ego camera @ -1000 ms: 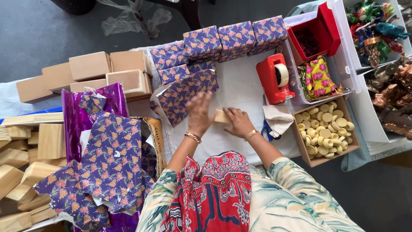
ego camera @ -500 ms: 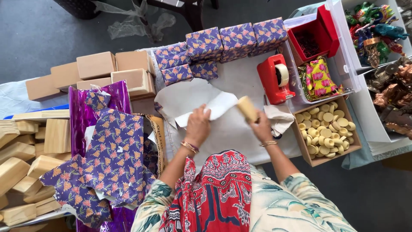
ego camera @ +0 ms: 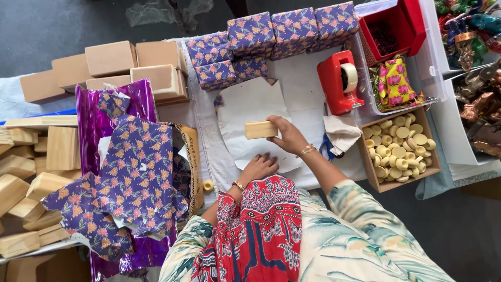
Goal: The person wraps small wooden blocks in floral-patterned paper, using scissors to trim the edges and tape to secure the wrapping. They also wipe the wooden blocks with a cloth before wrapping them.
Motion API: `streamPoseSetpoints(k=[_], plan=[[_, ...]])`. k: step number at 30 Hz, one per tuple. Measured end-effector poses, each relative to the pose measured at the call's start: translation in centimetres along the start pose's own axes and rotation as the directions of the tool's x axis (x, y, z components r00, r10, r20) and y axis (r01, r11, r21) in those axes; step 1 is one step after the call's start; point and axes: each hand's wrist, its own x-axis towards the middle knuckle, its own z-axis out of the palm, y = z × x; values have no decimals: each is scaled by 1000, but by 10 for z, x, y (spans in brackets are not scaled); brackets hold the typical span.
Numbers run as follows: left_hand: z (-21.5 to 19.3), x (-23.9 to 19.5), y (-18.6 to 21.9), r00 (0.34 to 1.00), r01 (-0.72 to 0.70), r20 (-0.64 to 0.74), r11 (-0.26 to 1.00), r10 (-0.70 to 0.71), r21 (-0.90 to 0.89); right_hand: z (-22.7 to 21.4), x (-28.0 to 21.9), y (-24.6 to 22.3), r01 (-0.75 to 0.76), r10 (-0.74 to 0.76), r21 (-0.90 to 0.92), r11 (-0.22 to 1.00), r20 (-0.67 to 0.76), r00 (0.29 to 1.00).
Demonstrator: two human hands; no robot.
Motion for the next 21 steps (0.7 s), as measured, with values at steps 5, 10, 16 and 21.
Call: streamPoseSetpoints(k=[5,10,16,21], plan=[[-14,-19,0,998,51,-44,998,-53,-42,28,10,16,-10,61,-419,908,110,992],[-85,-26,5,974,224,23,974,-223,-44,15,9,27,-93,128,-199,976,170,977],[-190,-9,-1,885,464,169,851,-434,-245,-1,-5,75,-352,277,348,869,247,929],[-169,8,-32,797,600,232,688,-558,-408,-18,-8,48,-430,375,131,893,309,874]])
